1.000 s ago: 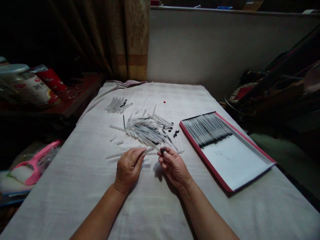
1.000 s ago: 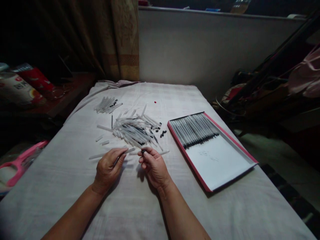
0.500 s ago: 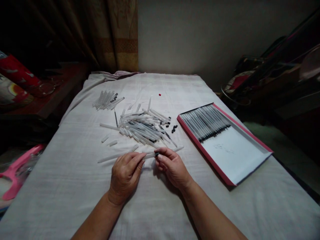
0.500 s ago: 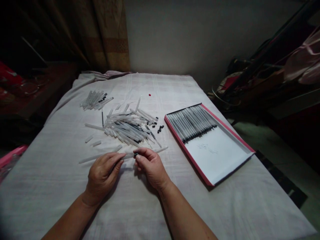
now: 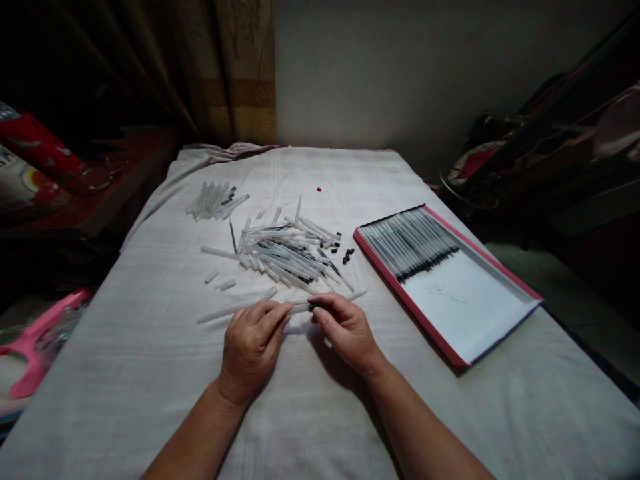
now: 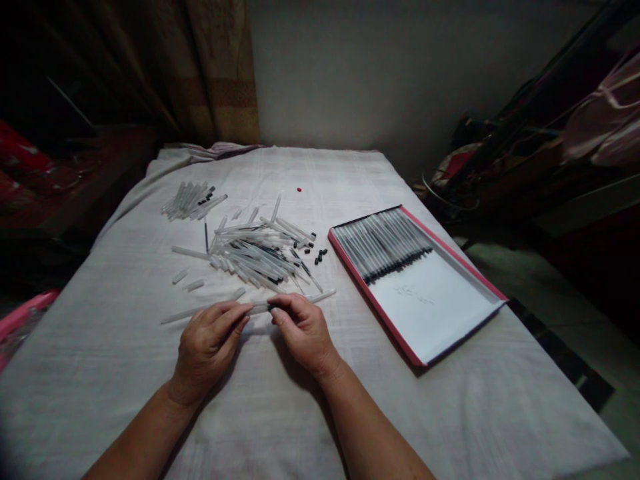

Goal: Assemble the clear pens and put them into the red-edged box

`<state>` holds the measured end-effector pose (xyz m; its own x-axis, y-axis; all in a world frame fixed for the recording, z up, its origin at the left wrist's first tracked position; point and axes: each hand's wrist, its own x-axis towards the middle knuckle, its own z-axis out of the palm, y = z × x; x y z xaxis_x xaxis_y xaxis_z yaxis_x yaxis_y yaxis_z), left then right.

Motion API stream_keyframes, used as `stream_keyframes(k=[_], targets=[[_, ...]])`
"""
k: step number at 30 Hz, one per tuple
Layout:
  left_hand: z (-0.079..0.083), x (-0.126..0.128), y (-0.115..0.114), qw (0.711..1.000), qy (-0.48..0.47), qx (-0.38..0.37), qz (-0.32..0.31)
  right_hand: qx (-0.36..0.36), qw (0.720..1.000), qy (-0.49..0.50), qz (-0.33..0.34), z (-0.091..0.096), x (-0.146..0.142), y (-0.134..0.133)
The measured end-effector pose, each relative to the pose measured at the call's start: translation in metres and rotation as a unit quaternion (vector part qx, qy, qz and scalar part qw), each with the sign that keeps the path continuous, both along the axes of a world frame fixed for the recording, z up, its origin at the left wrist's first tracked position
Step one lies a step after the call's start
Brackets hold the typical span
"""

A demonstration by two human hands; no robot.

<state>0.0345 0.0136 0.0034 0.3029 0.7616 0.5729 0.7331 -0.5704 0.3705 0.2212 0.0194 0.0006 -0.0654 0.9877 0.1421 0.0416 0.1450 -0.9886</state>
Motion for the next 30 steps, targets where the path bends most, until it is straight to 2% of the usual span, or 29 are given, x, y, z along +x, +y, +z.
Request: stream_keyframes(k=[4,8,12,19,25,30], targets=[[0.0004,0.0001,-0.0003,1.000,0.007,0.001,-0.001,0.045,0.997,-0.060,0.000,-0.0033,0.0019,0.0007],[-0.0004,0.0005,-0.0006,1.000,0.018,0.001,-0.009,0.113,0.978,-0.173,-0.016,-0.0004,0.0043,0.0012],[-0.0007,0.0011,-0.0013,0.999,0.018,0.007,-0.025,0.121,0.963,-0.242,-0.009,0.0008,0.0073,0.0012],[-0.0007,0.0003,-0.0005,1.000,0.011,0.003,-0.013,0.063,0.985,-0.159,0.011,0.0018,0.0071,-0.0014],[-0.0011,0.0005,-0.0012,1.000,0.021,-0.001,-0.015,0.061,0.982,-0.178,-0.009,0.0000,0.0067,0.0012],[-0.0005,-0.0002,-0.0012,1.000,0.019,-0.004,-0.013,0.033,0.989,-0.140,0.021,-0.0014,0.0084,-0.0008]])
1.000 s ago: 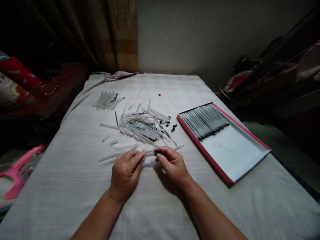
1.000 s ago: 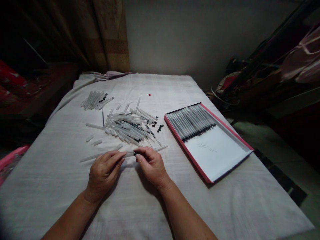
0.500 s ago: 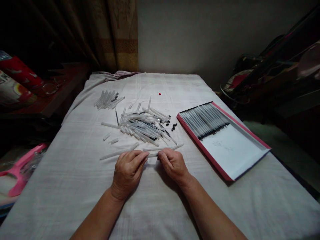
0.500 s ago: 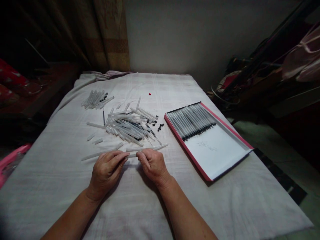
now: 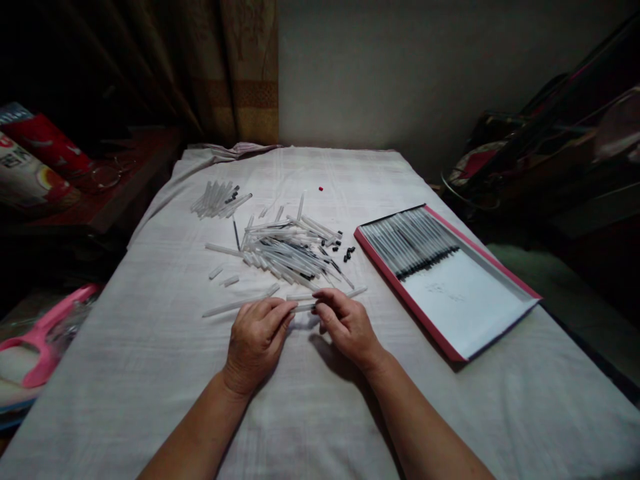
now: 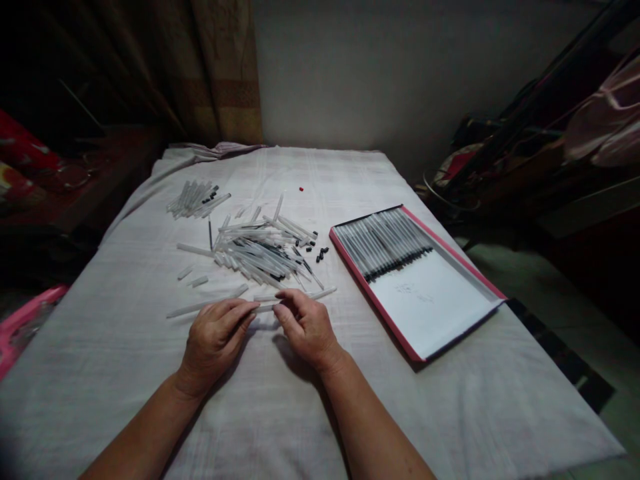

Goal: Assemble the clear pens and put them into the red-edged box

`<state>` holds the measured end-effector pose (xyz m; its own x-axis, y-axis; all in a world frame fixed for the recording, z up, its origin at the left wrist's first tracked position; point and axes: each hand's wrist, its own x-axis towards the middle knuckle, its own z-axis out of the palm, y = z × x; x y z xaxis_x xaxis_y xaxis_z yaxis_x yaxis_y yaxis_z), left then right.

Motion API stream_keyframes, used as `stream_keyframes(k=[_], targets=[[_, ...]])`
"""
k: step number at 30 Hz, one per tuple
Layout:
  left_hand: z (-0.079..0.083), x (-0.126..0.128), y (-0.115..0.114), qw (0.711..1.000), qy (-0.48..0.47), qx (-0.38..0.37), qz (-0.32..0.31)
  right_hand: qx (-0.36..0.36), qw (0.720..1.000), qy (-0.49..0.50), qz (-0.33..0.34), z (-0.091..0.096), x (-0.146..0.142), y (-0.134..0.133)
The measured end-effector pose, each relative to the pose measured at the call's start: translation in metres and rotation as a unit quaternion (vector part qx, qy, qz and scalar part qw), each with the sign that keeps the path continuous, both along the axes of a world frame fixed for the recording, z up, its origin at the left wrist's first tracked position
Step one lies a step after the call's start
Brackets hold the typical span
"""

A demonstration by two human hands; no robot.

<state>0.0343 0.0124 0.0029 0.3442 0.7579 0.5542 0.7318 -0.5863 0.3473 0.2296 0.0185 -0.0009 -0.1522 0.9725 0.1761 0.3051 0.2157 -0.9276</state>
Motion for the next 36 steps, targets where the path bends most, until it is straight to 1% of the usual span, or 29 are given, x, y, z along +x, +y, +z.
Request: stream_keyframes(k=[7,11,13,16,18,23,30,36], targets=[[-0.0004,0.0001,0.0004,1.000,-0.001,-0.001,-0.005,0.003,1.000,-0.025,-0.001,0.0023,-0.0003,-0.0005],[0.0002,0.0004,0.0000,1.000,-0.002,-0.003,0.001,-0.011,1.000,-0.008,0.005,0.0018,0.0009,-0.0006],[0.0010,0.0004,-0.0002,1.000,0.000,-0.010,0.006,-0.004,1.000,-0.007,0.003,0.0022,0.0007,-0.0009],[0.0012,0.0004,-0.0003,1.000,0.001,-0.009,0.006,0.009,1.000,-0.028,-0.001,0.0025,0.0004,-0.0007],[0.0008,0.0002,-0.0001,1.000,-0.001,-0.004,0.003,0.004,0.999,-0.037,-0.001,0.0021,0.0008,-0.0004],[0.0006,-0.0002,0.0003,1.000,-0.004,-0.013,0.006,0.006,1.000,-0.013,0.015,0.0017,0.0022,-0.0008],[0.0024,0.0006,-0.0002,1.000,-0.003,-0.014,0.005,0.006,1.000,-0.026,0.009,0.0024,0.0018,-0.0007],[0.0022,0.0011,0.0003,1.000,-0.004,-0.012,0.010,0.034,0.999,-0.037,0.006,0.0045,0.0015,-0.0006]])
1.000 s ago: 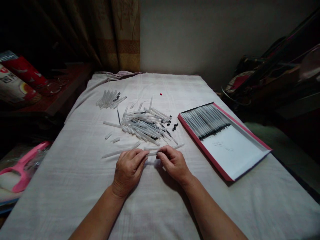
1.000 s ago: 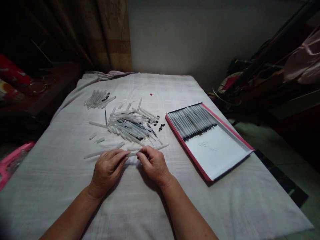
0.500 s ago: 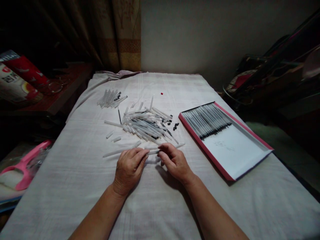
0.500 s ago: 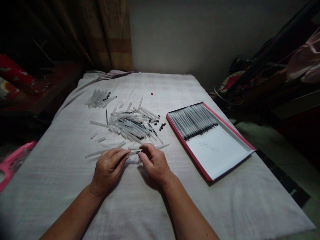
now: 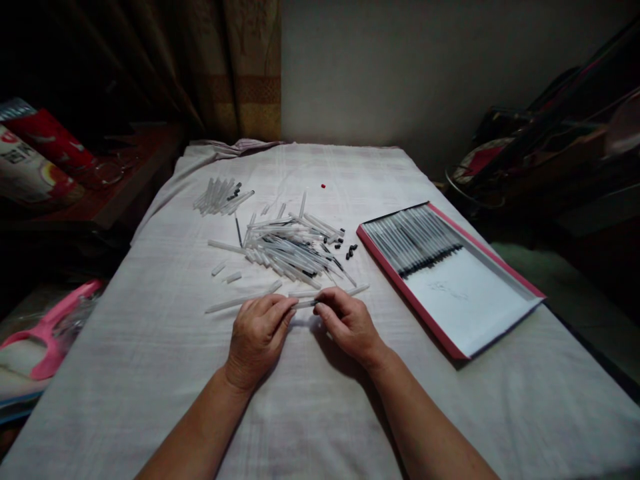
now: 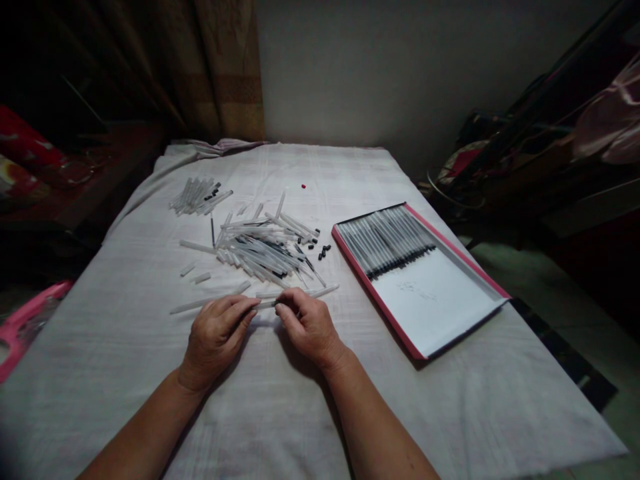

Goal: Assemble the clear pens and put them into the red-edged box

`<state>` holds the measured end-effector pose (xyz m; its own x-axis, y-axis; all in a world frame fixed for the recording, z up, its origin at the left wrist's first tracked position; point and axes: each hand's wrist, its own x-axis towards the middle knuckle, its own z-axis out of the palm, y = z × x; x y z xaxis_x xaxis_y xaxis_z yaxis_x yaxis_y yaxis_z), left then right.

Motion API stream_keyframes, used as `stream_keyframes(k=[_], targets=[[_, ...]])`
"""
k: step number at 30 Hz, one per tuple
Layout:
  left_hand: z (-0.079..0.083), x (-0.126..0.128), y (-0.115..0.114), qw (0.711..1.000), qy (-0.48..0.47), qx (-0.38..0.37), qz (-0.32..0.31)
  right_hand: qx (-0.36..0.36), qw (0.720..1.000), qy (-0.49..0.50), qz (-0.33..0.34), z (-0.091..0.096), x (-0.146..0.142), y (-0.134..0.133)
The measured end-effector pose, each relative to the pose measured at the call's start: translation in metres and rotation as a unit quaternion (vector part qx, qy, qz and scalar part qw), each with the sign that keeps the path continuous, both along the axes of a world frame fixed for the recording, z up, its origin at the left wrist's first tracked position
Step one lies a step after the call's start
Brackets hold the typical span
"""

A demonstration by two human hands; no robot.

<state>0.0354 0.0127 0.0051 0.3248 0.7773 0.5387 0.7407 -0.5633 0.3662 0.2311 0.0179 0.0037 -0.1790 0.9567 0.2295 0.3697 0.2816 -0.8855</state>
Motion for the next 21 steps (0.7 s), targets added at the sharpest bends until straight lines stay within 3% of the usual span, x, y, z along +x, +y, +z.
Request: stream_keyframes(k=[21], targets=[[-0.0005,0.0010,-0.0011,1.000,-0.011,0.009,-0.021,-0.022,1.000,0.004,0.008,-0.0018,-0.0033,-0.0006]])
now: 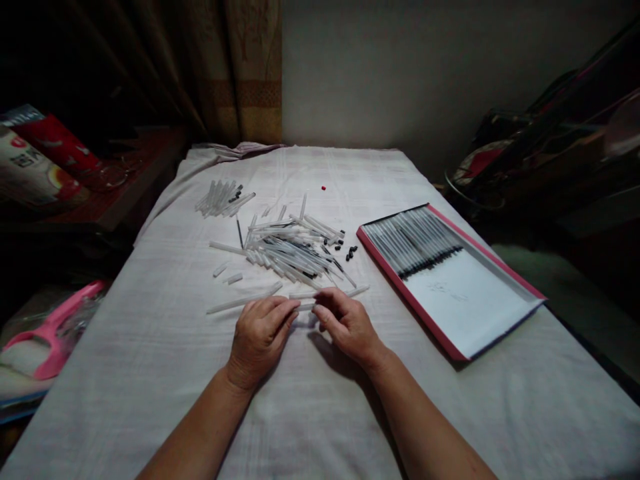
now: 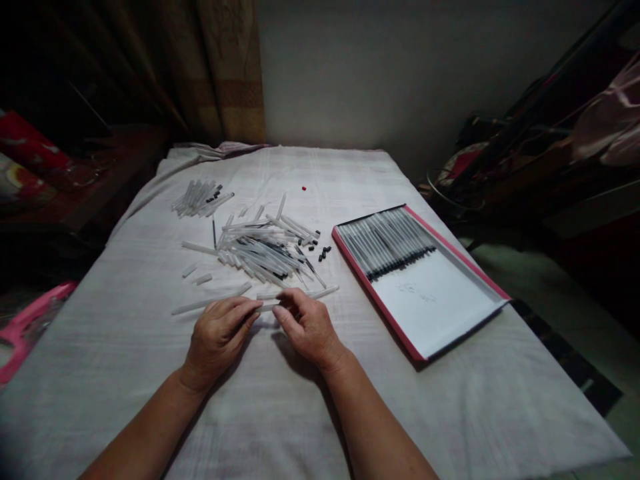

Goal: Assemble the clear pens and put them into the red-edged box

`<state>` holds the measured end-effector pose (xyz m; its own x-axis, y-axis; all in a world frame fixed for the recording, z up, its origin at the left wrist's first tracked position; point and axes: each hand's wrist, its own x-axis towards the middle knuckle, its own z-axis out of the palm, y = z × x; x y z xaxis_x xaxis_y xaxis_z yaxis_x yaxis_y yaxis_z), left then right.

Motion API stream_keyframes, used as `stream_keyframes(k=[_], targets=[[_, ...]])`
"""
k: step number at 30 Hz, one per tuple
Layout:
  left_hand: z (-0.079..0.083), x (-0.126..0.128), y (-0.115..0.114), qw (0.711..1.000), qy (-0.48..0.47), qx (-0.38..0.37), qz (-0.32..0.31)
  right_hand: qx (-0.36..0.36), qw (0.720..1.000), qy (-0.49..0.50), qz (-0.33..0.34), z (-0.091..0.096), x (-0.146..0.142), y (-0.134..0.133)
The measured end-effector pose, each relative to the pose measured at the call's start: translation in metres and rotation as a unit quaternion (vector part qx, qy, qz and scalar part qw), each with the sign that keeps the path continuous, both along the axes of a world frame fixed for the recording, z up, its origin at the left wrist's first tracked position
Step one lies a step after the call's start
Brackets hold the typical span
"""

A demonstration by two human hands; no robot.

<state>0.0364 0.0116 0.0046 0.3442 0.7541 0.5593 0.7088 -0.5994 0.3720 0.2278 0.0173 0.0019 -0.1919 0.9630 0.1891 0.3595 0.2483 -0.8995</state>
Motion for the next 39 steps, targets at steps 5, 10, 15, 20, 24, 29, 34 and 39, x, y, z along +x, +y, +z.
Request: stream_keyframes(k=[5,10,15,20,24,29,34,39], targets=[[0.002,-0.009,0.005,1.000,0.018,0.005,0.008,0.046,0.999,-0.020,0.003,-0.006,0.001,0.002],[-0.003,-0.030,0.018,0.988,0.053,0.029,0.142,0.007,0.992,0.054,-0.115,0.000,0.016,0.010],[-0.011,-0.030,0.023,0.979,0.102,-0.002,0.179,-0.107,0.944,0.242,-0.197,0.010,0.021,0.016],[-0.011,-0.021,0.025,0.980,0.109,-0.027,0.167,-0.205,0.893,0.354,-0.185,0.014,0.014,0.017],[-0.011,-0.021,0.027,0.988,0.061,-0.029,0.141,-0.215,0.897,0.342,-0.179,0.014,0.007,0.016],[-0.011,-0.025,0.028,0.969,-0.142,-0.096,0.175,-0.222,0.891,0.357,-0.171,0.012,0.004,0.013],[0.000,-0.021,0.026,0.874,-0.389,-0.243,0.161,-0.213,0.899,0.353,-0.149,0.012,0.005,0.010],[0.011,-0.019,0.023,0.794,-0.518,-0.292,0.126,-0.208,0.918,0.312,-0.127,0.011,0.004,0.008]])
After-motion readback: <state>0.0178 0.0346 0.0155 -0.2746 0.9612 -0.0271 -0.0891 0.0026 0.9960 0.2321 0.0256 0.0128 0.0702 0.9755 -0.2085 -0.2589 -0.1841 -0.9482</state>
